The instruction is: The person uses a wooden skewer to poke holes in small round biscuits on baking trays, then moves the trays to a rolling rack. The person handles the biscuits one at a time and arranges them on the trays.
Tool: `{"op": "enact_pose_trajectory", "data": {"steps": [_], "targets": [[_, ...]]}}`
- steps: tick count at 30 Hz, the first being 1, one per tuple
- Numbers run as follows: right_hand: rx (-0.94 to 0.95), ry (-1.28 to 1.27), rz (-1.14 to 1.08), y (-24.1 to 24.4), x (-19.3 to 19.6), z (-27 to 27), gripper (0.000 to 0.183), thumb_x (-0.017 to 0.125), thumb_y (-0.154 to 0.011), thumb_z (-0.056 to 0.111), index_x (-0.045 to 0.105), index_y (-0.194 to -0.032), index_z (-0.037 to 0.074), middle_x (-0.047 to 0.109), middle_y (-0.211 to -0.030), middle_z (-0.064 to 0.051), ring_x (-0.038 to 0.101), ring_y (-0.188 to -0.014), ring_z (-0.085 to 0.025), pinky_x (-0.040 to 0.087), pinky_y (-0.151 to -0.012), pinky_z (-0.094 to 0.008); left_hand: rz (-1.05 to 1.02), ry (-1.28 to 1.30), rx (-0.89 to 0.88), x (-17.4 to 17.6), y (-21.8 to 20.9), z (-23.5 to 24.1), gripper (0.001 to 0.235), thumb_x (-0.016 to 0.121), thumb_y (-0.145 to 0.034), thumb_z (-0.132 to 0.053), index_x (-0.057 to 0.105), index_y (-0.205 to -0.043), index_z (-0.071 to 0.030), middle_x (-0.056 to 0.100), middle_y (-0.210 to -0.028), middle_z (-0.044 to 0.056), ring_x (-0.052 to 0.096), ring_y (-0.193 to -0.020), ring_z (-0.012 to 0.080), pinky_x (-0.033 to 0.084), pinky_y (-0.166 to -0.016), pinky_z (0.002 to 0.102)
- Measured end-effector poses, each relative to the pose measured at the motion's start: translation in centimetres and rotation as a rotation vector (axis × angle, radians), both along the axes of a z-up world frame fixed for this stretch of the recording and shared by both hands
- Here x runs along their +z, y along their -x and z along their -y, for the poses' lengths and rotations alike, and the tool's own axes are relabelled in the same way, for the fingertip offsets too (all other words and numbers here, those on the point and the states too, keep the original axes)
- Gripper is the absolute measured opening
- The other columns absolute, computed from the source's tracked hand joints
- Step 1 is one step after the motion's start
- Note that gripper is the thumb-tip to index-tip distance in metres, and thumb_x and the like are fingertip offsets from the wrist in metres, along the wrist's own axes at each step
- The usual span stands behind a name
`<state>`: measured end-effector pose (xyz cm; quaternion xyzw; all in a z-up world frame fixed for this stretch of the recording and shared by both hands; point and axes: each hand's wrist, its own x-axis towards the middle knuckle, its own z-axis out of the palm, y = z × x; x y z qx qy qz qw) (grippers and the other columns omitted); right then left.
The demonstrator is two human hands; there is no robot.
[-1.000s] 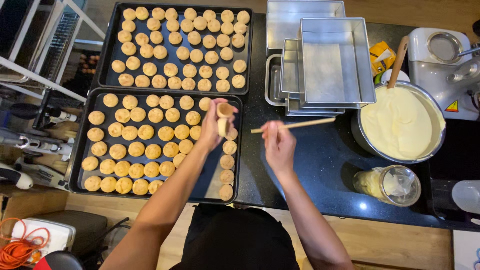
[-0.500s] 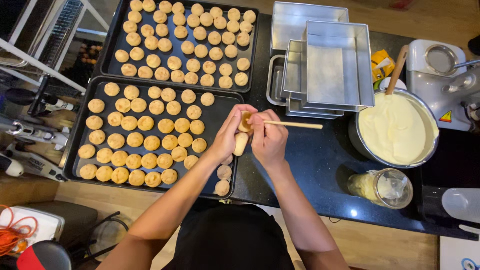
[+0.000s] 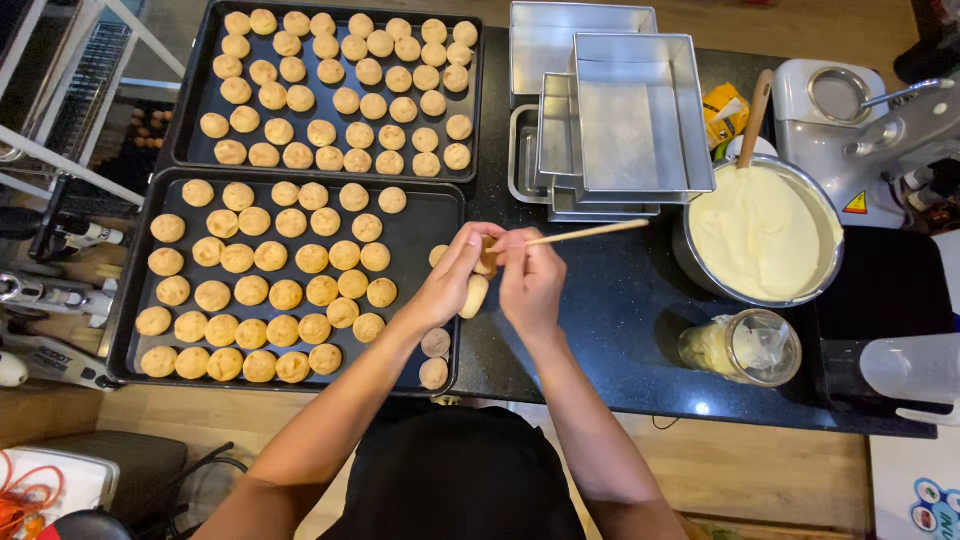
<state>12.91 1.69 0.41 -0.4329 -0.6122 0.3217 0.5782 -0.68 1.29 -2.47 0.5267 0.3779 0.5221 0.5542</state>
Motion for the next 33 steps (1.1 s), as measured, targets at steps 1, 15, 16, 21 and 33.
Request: {"op": "enact_pose_trajectory", "data": {"steps": [1,15,16,21,33], "targets": [[-0.021,0.009,-0.041,0.0,0.1,-0.1,0.028,0.051,-0.110,0.012,0.063,-0.088,0.000,0.066,-0.080,-0.005,0.063,-0.070,-0.011,0.050,-0.063,-0.027,0.048,0.048,-0.010,0.1,-0.1,0.1,0.041,0.030,-0.116,-0.036,0.053,-0.131,-0.006,0.058,-0.112,0.003,0.054,-0.100,0.0082,0.047,-0.088,0.024],[-0.035,0.040,0.136,0.4,-1.2,0.6,0.029,0.052,-0.109,0.014,0.060,-0.084,0.001,0.061,-0.074,-0.008,0.060,-0.069,-0.013,0.049,-0.066,-0.032,-0.288,-0.048,0.003,0.5,0.4,1.4,0.042,0.030,-0.114,-0.038,0.052,-0.127,-0.005,0.060,-0.106,0.002,0.058,-0.097,0.0093,0.049,-0.086,0.027],[-0.035,0.226,0.056,0.5,-1.8,0.6,0.030,0.051,-0.108,0.014,0.060,-0.083,0.001,0.060,-0.068,-0.007,0.058,-0.064,-0.011,0.048,-0.062,-0.031,-0.211,-0.010,-0.004,0.4,0.4,1.5,0.043,0.029,-0.114,-0.038,0.052,-0.128,-0.005,0.059,-0.106,0.002,0.056,-0.096,0.0092,0.049,-0.085,0.026],[0.095,0.202,-0.368,1.2,-3.0,0.9,0.026,0.047,-0.111,0.014,0.060,-0.093,0.002,0.059,-0.082,-0.008,0.056,-0.075,-0.011,0.047,-0.067,-0.030,0.178,0.173,-0.001,-1.1,0.2,0.9,0.041,0.029,-0.115,-0.036,0.053,-0.128,-0.005,0.056,-0.100,0.004,0.052,-0.087,0.0108,0.046,-0.078,0.027],[0.005,0.002,0.081,0.8,-0.6,1.2,0.021,0.055,-0.106,0.006,0.060,-0.087,0.001,0.065,-0.079,-0.010,0.068,-0.070,-0.025,0.052,-0.066,-0.037,0.107,0.379,0.030,-2.1,0.1,1.6,0.042,0.029,-0.111,-0.039,0.054,-0.127,-0.009,0.059,-0.096,0.005,0.057,-0.076,0.0141,0.049,-0.064,0.027]]}}
